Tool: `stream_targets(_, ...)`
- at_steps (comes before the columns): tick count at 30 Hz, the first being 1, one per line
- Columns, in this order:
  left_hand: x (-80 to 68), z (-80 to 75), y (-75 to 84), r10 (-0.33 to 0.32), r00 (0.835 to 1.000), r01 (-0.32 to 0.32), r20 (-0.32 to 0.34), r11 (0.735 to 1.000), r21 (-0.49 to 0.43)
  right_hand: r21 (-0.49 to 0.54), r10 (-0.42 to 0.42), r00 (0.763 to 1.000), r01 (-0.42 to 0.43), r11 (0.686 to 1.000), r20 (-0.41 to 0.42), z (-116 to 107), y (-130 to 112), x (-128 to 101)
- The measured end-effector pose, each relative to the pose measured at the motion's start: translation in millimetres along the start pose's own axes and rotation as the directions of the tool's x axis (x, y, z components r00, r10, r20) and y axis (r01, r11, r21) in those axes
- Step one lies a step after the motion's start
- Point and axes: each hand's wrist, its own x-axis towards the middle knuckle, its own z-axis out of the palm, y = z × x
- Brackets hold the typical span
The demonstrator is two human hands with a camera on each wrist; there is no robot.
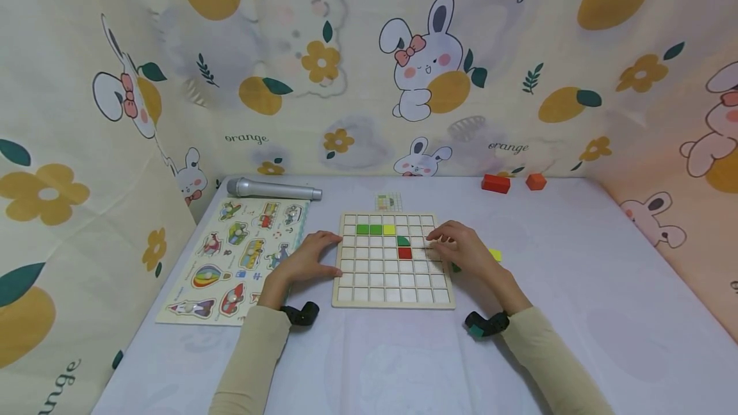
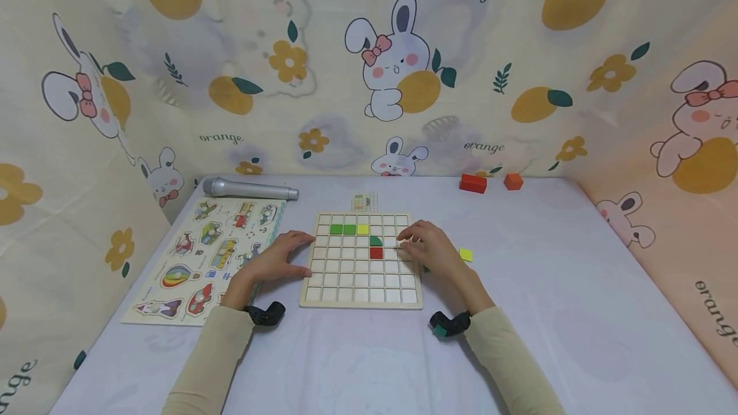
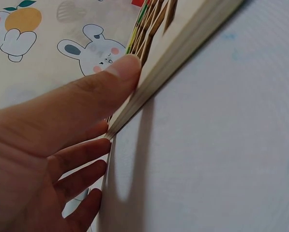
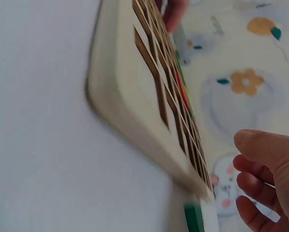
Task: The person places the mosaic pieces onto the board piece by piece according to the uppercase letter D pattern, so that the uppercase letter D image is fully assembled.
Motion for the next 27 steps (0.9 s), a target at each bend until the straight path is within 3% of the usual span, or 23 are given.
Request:
stream_targets(8, 0.3, -1.0, 0.5, -0.012, 1.0, 0.012, 0.003, 1.0, 0.007, 0.003, 0.141, 0.989, -0.142, 0.99, 0.035, -21.9, 9.8, -19.8)
stream_targets(20, 1.3, -0.3, -0.6, -0.002, 1.0, 0.002, 0.002, 1.0, 0.006, -0.085, 0.137, 0.972, -0.123, 0.989, 0.192, -26.3, 23.9, -35.8)
stream_targets(27, 1.7, 1.0, -1.2, -0.003, 1.0, 0.003, 0.004, 1.0, 0.002, -0.083, 0.099, 0.98, -0.085, 0.993, 0.174, -23.2, 27.7, -36.8)
